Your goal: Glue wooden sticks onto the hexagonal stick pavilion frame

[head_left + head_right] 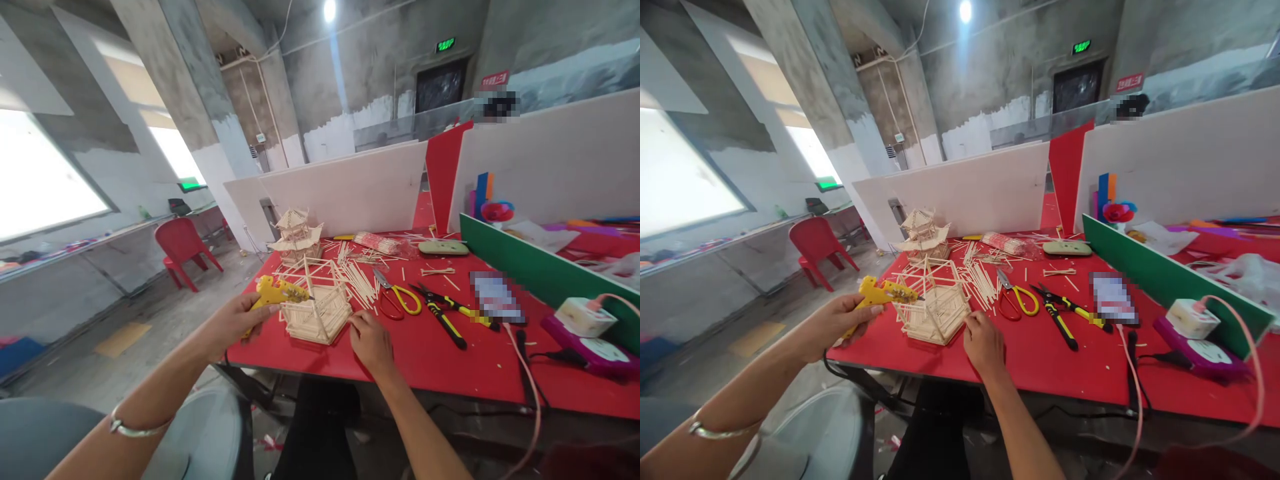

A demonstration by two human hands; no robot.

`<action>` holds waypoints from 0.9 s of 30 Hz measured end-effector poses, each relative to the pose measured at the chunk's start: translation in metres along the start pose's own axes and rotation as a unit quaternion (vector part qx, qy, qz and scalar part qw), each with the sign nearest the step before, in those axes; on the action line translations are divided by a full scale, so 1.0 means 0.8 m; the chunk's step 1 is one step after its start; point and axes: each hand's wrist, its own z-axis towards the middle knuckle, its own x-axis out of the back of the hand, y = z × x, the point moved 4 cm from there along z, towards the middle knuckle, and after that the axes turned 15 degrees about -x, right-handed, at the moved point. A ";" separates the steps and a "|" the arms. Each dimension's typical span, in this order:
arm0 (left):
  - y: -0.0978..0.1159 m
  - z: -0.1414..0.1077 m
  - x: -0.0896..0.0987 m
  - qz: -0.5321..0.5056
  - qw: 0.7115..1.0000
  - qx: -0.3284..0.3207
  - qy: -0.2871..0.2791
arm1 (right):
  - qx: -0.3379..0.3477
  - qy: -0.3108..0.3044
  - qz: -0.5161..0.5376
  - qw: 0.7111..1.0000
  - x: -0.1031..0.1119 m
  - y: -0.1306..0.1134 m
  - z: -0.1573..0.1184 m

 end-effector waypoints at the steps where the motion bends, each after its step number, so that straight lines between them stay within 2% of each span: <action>1: 0.001 0.003 0.002 0.015 1.000 0.001 -0.014 | 0.002 -0.015 -0.012 1.000 -0.002 -0.002 -0.002; 8: 0.018 0.014 0.008 0.068 0.995 -0.014 -0.073 | 0.008 -0.068 -0.063 0.996 -0.006 0.000 -0.008; 13: 0.020 0.021 0.015 0.117 0.990 -0.065 -0.040 | 0.004 -0.072 -0.079 0.994 -0.006 0.002 -0.009; 15: 0.017 0.023 0.020 0.173 0.982 -0.073 -0.022 | 0.005 -0.072 -0.083 0.994 -0.007 0.002 -0.010; 17: 0.015 0.026 0.025 0.272 0.959 -0.076 0.004 | 0.007 -0.071 -0.087 0.994 -0.008 0.003 -0.010; 20: 0.019 0.028 0.028 0.416 0.906 -0.069 0.027 | 0.007 -0.069 -0.093 0.993 -0.010 0.004 -0.010; 23: 0.026 0.032 0.022 0.486 0.872 -0.058 0.011 | 0.007 -0.068 -0.099 0.993 -0.012 0.005 -0.011; 27: 0.031 0.037 0.015 0.531 0.845 -0.066 -0.014 | 0.006 -0.070 -0.105 0.992 -0.013 0.005 -0.012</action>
